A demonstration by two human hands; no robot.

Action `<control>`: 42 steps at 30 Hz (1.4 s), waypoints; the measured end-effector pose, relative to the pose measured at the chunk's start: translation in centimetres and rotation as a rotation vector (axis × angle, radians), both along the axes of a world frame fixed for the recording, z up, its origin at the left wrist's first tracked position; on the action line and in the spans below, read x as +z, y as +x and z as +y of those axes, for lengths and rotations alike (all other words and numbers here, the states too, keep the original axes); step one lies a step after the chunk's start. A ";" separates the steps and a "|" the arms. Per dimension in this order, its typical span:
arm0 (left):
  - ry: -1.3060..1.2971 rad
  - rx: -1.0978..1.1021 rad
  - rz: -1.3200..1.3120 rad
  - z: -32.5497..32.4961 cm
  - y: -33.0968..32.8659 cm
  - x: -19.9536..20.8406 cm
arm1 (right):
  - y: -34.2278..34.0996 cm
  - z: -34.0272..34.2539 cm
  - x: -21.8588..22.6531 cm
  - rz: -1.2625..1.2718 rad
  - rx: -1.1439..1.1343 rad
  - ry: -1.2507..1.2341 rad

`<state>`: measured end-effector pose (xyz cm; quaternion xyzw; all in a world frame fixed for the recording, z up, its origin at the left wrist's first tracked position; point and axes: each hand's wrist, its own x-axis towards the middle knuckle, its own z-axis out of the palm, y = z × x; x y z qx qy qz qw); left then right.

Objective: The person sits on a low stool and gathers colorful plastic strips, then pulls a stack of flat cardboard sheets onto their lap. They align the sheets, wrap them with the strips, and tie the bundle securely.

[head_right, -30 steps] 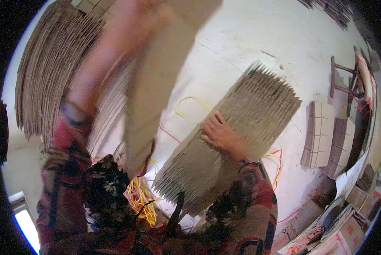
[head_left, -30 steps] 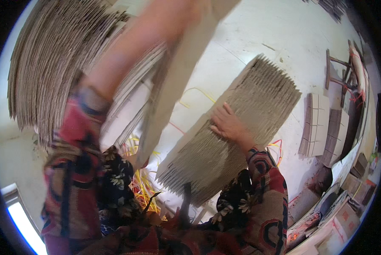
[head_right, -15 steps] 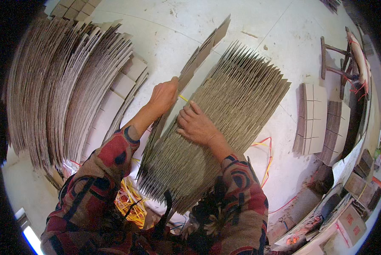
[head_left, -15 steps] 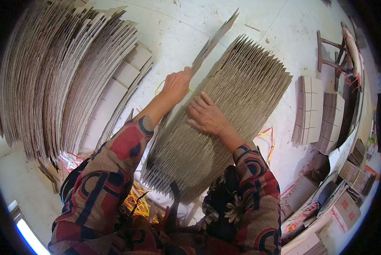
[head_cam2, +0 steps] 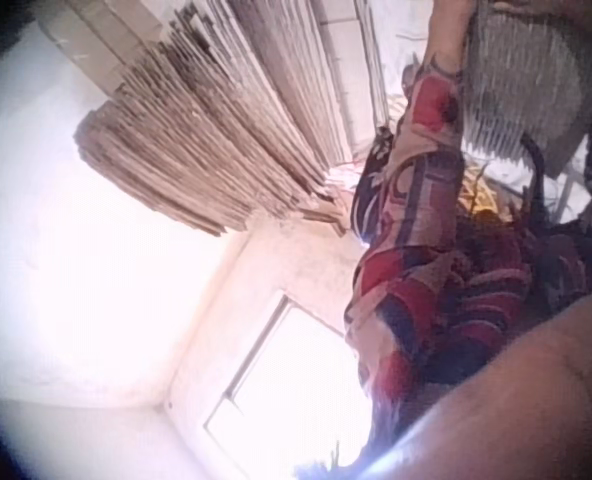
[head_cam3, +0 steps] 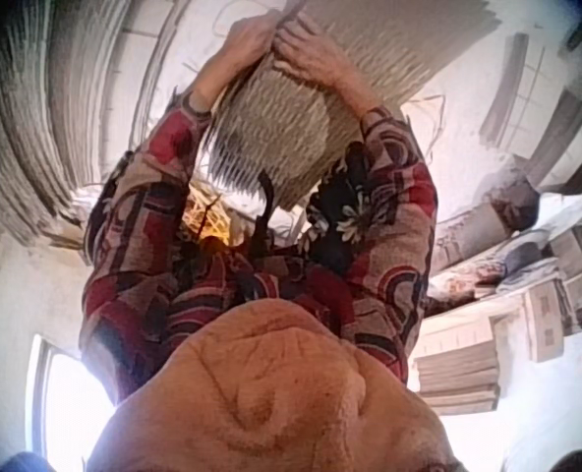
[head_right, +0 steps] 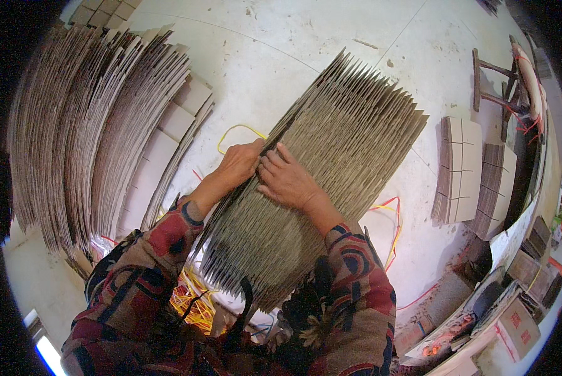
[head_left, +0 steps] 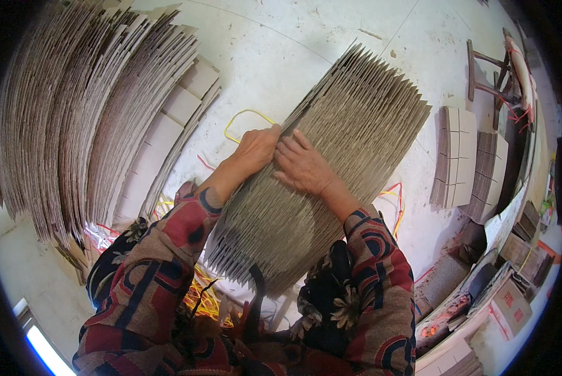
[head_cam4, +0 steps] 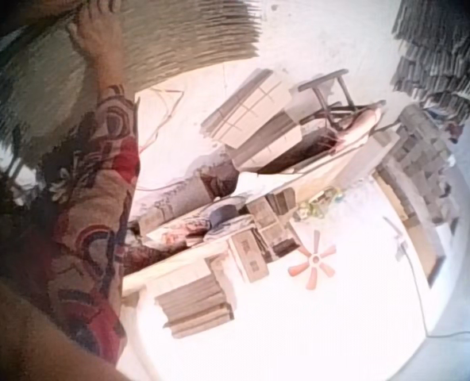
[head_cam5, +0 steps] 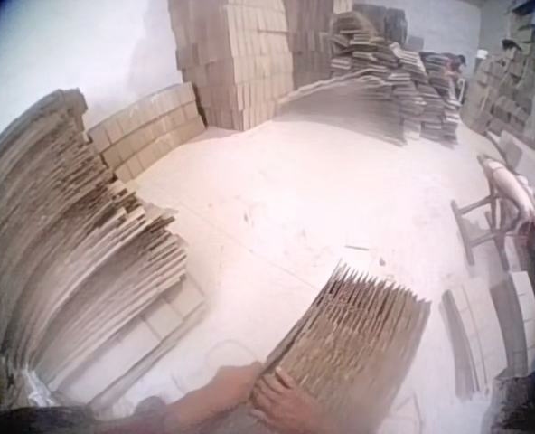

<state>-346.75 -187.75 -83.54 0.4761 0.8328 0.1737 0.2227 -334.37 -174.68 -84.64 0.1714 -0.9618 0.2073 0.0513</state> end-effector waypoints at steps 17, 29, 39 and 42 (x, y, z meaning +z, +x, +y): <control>-0.060 -0.058 -0.346 -1.4 -1.8 -0.4 | 0.2 -0.1 0.2 -0.011 -0.020 -0.050; 0.094 0.174 -1.044 -3.0 -2.4 -3.6 | -0.1 -0.1 1.3 -0.076 -0.038 -0.009; 0.183 0.285 -1.344 -4.1 -1.7 -4.6 | -1.2 -0.5 1.3 -0.217 -0.074 0.072; 0.197 0.245 -1.275 -4.8 -0.2 -5.4 | -1.4 -1.0 1.5 -0.266 -0.056 0.140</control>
